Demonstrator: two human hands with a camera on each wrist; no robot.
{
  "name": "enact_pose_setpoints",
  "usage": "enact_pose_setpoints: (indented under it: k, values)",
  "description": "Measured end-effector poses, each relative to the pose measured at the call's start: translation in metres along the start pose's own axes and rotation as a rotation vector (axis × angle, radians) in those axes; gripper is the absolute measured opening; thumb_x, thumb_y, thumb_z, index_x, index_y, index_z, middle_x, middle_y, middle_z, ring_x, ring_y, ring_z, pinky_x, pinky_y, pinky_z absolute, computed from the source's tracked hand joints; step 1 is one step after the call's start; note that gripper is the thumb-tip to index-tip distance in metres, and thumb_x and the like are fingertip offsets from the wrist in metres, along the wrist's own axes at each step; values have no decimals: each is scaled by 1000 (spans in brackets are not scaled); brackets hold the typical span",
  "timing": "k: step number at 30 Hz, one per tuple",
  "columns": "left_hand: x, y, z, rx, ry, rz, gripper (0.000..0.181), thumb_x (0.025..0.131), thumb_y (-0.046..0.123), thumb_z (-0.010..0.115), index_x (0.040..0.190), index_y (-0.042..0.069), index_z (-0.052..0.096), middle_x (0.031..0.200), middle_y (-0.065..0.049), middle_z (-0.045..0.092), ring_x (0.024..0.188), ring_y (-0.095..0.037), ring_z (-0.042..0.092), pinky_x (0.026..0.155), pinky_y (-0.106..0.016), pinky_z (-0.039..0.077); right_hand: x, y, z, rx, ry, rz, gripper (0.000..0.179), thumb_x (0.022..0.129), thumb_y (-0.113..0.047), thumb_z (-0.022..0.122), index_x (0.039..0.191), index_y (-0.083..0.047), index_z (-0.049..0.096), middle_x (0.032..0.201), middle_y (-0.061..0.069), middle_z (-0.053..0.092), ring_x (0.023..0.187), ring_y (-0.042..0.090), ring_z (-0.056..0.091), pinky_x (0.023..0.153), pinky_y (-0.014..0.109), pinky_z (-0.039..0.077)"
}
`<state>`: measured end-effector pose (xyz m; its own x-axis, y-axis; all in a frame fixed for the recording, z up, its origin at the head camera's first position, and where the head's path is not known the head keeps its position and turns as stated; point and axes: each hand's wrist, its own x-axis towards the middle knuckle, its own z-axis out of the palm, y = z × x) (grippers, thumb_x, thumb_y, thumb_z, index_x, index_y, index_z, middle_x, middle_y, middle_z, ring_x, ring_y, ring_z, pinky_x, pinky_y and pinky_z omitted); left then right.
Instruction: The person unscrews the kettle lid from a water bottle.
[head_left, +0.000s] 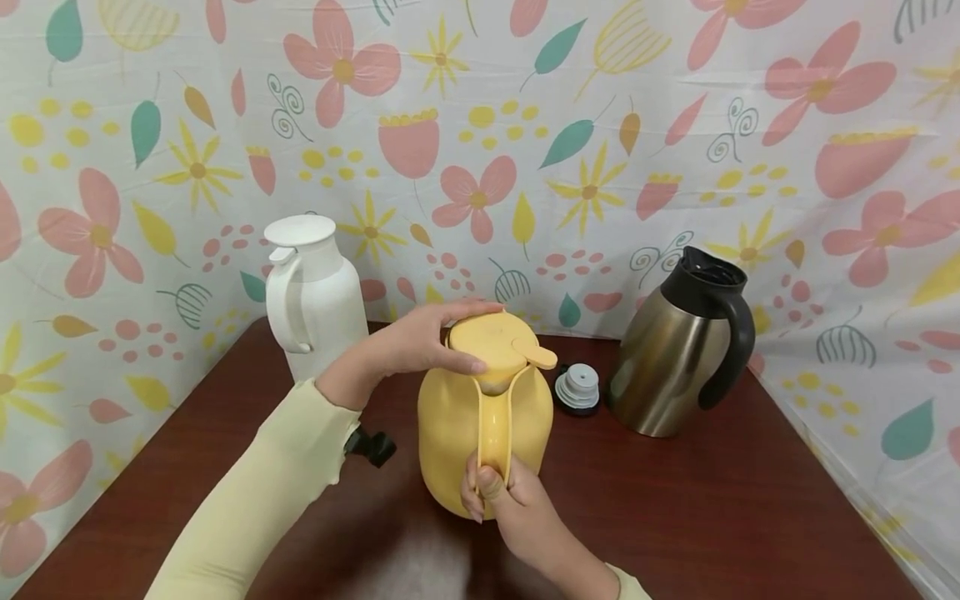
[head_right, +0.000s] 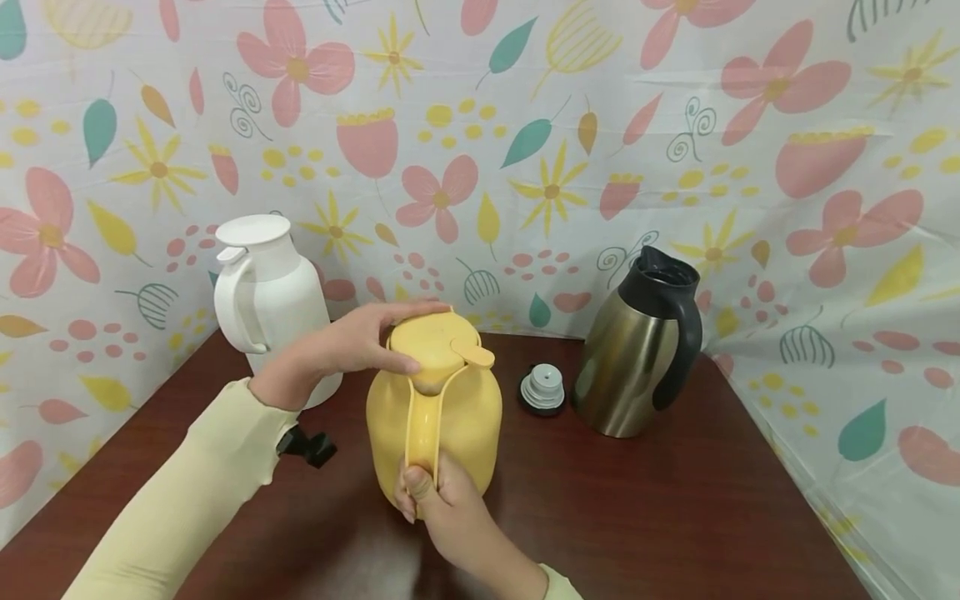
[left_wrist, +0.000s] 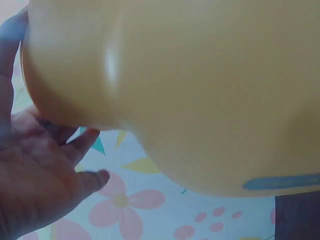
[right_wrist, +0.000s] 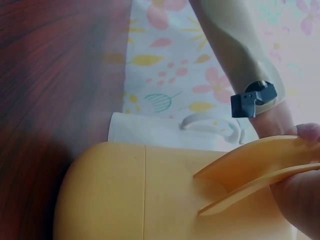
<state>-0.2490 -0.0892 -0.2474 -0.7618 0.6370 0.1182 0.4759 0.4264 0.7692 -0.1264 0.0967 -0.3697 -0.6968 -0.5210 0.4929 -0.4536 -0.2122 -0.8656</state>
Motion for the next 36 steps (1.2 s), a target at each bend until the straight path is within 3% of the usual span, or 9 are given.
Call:
enact_pose_setpoints:
  k: [5,9,12,17,24,28,30,32,36]
  values:
    - [-8,12,16,56,150,-33,79,81,31,85,152,17,51,159,-6,49,153,-24,40,122,-46,37,0,-2,2,-12,9,0,43,112,-27,32,85,5,40,65,20,38,57,18,41,53,28,40]
    - [-14,23,31,124,330,-15,77,78,37,87,145,11,59,147,-8,62,137,-25,57,109,-45,49,1,-4,3,-35,18,4,42,112,-26,32,85,4,41,66,20,40,57,20,42,54,27,42]
    - [-17,28,40,183,429,-16,79,76,42,88,141,7,62,141,-10,66,133,-27,59,112,-46,45,3,-5,3,-35,22,12,42,112,-27,33,86,5,42,66,21,40,57,19,43,54,27,42]
    - [-17,31,42,262,453,-38,82,76,48,87,142,7,61,142,-10,65,139,-29,53,118,-49,38,5,-3,4,-27,25,10,46,111,-31,34,85,6,41,66,21,40,60,8,43,54,26,42]
    - [-12,24,21,134,278,-55,75,91,43,73,154,13,46,150,-12,57,147,-34,43,118,-52,40,6,-3,3,-21,3,-1,45,112,-31,34,85,5,41,67,20,39,60,9,43,54,27,42]
    - [-3,9,3,13,141,-7,90,90,72,60,159,17,38,155,-12,51,151,-32,39,123,-55,32,5,-3,0,-8,-20,-34,42,112,-27,34,85,5,41,68,20,40,59,17,43,54,26,42]
    - [3,-1,-6,-89,37,69,108,82,82,61,161,14,34,162,-14,43,154,-32,34,125,-54,28,4,-3,-2,-1,-35,-51,42,112,-25,33,85,5,41,68,19,39,58,20,43,53,27,41]
    - [9,-11,-12,-195,-93,140,121,74,83,68,162,9,30,165,-16,37,151,-30,39,123,-49,35,4,-2,-3,7,-52,-64,41,112,-24,32,85,5,40,68,20,39,58,23,42,52,29,40]
    - [18,-24,-17,-343,-326,192,117,80,53,83,163,3,19,165,-22,33,134,-17,55,108,-32,49,3,-1,-4,18,-64,-55,41,112,-24,32,85,6,40,68,20,39,58,23,42,51,33,40]
